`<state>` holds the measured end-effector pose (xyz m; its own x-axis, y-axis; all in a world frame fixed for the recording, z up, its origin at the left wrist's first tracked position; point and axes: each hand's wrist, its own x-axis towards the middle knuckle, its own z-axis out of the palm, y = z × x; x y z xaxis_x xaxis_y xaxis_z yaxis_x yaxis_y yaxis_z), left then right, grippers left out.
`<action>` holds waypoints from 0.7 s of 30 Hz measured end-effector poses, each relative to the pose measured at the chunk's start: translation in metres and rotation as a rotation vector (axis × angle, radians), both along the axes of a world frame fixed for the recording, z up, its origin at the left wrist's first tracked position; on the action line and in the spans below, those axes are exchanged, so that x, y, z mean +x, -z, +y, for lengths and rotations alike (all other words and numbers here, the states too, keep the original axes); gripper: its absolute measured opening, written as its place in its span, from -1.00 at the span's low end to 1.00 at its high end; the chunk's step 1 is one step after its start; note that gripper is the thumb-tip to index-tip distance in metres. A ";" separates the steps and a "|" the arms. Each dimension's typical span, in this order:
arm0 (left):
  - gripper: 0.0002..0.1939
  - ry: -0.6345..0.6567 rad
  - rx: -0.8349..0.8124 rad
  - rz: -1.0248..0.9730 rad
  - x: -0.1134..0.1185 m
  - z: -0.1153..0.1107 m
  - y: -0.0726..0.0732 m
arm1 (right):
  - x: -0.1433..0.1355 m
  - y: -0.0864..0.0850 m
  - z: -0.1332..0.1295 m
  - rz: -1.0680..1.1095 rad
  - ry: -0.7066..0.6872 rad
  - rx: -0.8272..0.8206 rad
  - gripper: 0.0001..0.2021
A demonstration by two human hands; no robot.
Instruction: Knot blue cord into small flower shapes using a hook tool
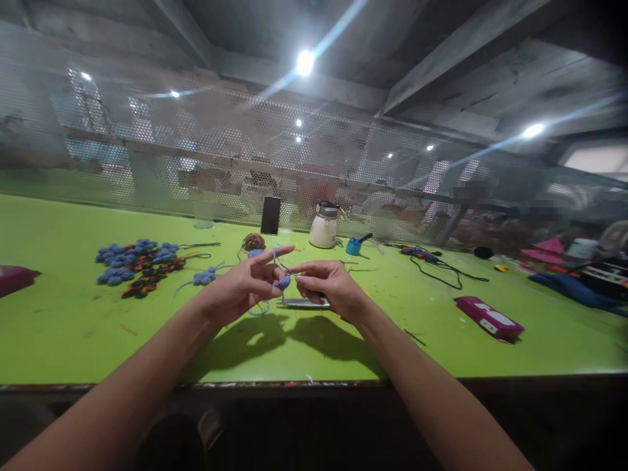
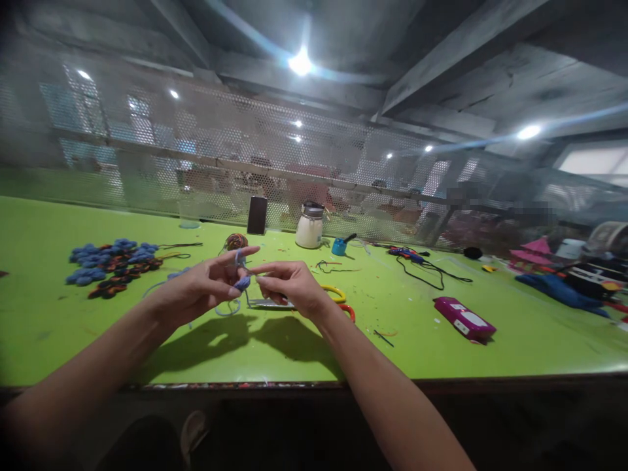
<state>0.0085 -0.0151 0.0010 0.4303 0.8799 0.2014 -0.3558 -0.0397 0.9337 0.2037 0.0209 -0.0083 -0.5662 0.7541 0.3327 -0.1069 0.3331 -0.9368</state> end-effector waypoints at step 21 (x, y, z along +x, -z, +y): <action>-0.45 -0.119 0.017 0.021 0.000 0.002 0.000 | -0.002 0.004 0.004 -0.026 0.069 0.107 -0.71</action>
